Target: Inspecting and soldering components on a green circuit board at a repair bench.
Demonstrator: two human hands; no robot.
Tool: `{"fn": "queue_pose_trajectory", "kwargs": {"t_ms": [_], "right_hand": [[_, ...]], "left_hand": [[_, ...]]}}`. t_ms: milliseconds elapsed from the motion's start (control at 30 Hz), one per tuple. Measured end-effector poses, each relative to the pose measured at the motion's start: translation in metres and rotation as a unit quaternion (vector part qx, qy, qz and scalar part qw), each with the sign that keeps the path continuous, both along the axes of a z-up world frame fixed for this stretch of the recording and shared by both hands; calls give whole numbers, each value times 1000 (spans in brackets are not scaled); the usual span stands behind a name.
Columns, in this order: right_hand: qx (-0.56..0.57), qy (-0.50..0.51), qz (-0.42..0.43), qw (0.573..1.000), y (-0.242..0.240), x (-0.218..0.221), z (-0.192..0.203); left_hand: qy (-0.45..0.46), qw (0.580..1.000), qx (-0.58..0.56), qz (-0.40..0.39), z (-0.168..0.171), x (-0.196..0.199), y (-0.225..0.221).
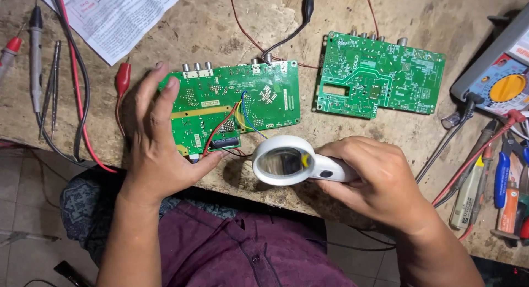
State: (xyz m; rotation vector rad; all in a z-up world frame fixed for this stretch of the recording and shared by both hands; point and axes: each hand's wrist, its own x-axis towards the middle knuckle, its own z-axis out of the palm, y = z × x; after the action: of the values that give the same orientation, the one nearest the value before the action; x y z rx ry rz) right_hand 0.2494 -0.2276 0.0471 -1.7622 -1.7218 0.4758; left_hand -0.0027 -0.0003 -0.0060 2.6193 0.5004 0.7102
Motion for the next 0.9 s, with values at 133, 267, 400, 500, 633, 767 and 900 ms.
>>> {"fn": "queue_pose_trajectory", "kwargs": {"t_ms": [133, 267, 400, 500, 633, 767, 900], "right_hand": [[9, 1, -2, 1000, -4, 2, 9], [14, -9, -30, 999, -5, 2, 13], [19, 0, -23, 1000, -7, 3, 13], [23, 6, -15, 1000, -6, 2, 16], [28, 11, -16, 999, -6, 2, 15], [34, 9, -10, 999, -6, 3, 14], [33, 10, -10, 999, -5, 2, 15]], "left_hand": [[-20, 1000, -1, -19, -7, -3, 1], [-46, 998, 6, -36, -5, -3, -1], [-62, 997, 1, -43, -5, -3, -3], [-57, 997, 7, -45, -4, -2, -2], [-63, 997, 4, -44, -2, 0, -4], [-57, 997, 9, -41, -1, 0, -4], [-52, 998, 16, -42, -1, 0, -3]]}}
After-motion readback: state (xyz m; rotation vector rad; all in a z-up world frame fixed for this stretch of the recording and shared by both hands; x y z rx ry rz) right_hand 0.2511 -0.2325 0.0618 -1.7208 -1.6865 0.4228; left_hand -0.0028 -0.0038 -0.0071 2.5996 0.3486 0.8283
